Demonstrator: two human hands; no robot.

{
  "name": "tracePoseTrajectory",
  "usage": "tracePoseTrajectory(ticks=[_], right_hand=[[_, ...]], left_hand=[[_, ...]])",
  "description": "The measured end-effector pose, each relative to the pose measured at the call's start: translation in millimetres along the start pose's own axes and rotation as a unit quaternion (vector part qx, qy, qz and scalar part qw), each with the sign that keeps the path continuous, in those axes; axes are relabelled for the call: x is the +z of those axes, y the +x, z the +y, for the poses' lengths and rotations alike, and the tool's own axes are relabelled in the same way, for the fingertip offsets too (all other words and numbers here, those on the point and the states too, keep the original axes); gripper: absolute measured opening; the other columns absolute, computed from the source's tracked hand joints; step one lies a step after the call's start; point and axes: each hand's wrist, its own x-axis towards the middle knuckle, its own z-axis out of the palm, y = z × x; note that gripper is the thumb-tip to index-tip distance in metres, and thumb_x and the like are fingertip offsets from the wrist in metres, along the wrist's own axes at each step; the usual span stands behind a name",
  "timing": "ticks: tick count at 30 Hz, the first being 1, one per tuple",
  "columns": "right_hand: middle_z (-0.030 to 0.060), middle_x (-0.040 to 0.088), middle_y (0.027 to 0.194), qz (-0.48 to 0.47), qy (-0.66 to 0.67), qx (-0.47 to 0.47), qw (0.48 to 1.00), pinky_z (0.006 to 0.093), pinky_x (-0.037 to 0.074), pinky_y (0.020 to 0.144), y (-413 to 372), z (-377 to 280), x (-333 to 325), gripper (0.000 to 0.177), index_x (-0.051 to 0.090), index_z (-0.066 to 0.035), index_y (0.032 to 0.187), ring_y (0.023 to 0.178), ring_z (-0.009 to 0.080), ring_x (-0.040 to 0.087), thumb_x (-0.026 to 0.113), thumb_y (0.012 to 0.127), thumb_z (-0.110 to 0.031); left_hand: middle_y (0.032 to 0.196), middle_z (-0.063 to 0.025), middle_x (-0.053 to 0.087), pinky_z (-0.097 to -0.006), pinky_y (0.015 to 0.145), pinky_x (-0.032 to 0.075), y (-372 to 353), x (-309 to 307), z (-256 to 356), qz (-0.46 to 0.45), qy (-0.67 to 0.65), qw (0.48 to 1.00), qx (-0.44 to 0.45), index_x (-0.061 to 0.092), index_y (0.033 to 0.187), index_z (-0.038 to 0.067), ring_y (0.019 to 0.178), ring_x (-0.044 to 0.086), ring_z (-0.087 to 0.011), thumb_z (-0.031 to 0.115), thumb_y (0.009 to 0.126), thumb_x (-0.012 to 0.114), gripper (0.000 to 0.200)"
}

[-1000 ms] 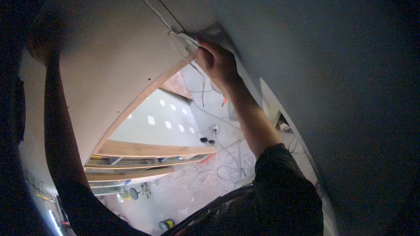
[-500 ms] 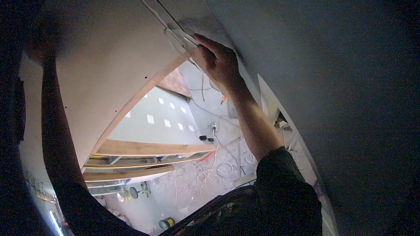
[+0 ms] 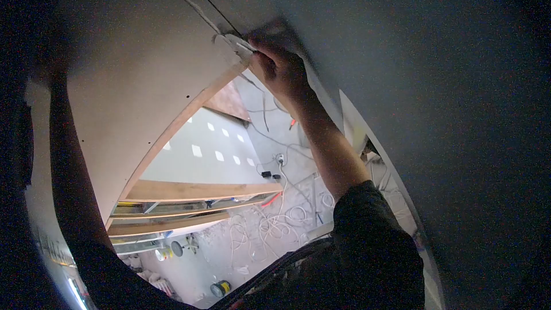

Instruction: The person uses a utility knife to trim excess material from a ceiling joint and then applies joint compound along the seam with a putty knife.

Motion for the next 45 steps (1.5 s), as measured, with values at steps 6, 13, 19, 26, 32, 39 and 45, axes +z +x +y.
tracePoseTrajectory(ticks=[6,13,19,26,32,39,45], right_hand=[[0.0139,0.074,0.115,-0.007,-0.035,0.026,0.999,0.0321,0.059,0.082,-17.2,2.0,-3.1,0.030,0.068,-0.011,0.128,0.101,0.0243,0.075,0.068,0.099,-0.016],[0.0135,0.075,0.114,-0.045,-0.053,0.069,0.995,0.0322,0.060,0.082,-40.7,3.0,-20.1,0.032,0.067,-0.012,0.130,0.098,0.0241,0.075,0.068,0.099,-0.015],[0.0135,0.075,0.115,-0.024,-0.025,0.035,0.999,0.0312,0.059,0.084,-36.5,-10.3,-29.0,0.034,0.067,-0.013,0.132,0.098,0.0219,0.075,0.068,0.099,-0.014],[0.0124,0.075,0.107,-0.025,-0.060,0.019,0.998,0.0305,0.058,0.074,-14.8,-7.3,-19.3,0.033,0.067,-0.014,0.132,0.086,0.0183,0.074,0.068,0.099,-0.014],[0.0117,0.075,0.104,-0.015,-0.079,-0.001,0.997,0.0298,0.058,0.073,-11.5,0.1,-13.2,0.033,0.068,-0.014,0.132,0.084,0.0185,0.074,0.069,0.098,-0.015],[0.0125,0.075,0.113,-0.008,-0.052,0.025,0.998,0.0317,0.059,0.079,-26.0,10.7,-6.6,0.034,0.067,-0.012,0.131,0.095,0.0221,0.075,0.070,0.098,-0.016],[0.0134,0.075,0.114,-0.075,-0.079,0.063,0.992,0.0324,0.059,0.083,-36.8,7.3,-22.3,0.033,0.067,-0.011,0.131,0.099,0.0236,0.075,0.068,0.098,-0.013]], left_hand=[[0.104,-0.0164,0.062,-0.0490,0.081,0.053,0.3,9.1,-59.5,0.014,0.100,0.994,0.040,0.062,0.117,0.003,0.091,0.064,-0.0320,0.046,0.097,0.056,0.047],[0.095,-0.0129,0.078,-0.0421,0.073,0.058,12.9,17.6,-175.8,0.007,0.365,0.906,0.215,0.079,0.097,0.007,0.078,0.074,-0.0301,0.063,0.095,0.060,0.060],[0.095,-0.0113,0.078,-0.0421,0.073,0.059,15.7,22.1,-182.9,0.029,0.292,0.937,0.188,0.080,0.097,0.009,0.080,0.074,-0.0302,0.065,0.093,0.061,0.059],[0.100,-0.0090,0.079,-0.0419,0.074,0.059,12.9,22.7,-188.6,-0.009,0.368,0.916,0.157,0.081,0.103,0.010,0.086,0.075,-0.0279,0.069,0.091,0.058,0.065],[0.105,-0.0103,0.078,-0.0437,0.079,0.059,-0.1,20.5,-125.4,0.010,0.233,0.971,0.055,0.078,0.109,0.008,0.090,0.075,-0.0289,0.062,0.090,0.063,0.060],[0.114,-0.0219,0.048,-0.0535,0.083,0.051,-4.5,-3.8,-18.6,0.000,-0.001,0.996,0.091,0.044,0.131,-0.003,0.101,0.055,-0.0344,0.026,0.101,0.053,0.042],[0.114,-0.0221,0.047,-0.0551,0.083,0.052,-5.5,7.4,-18.8,0.019,0.029,0.998,0.052,0.044,0.131,-0.003,0.101,0.055,-0.0363,0.028,0.102,0.052,0.044]])
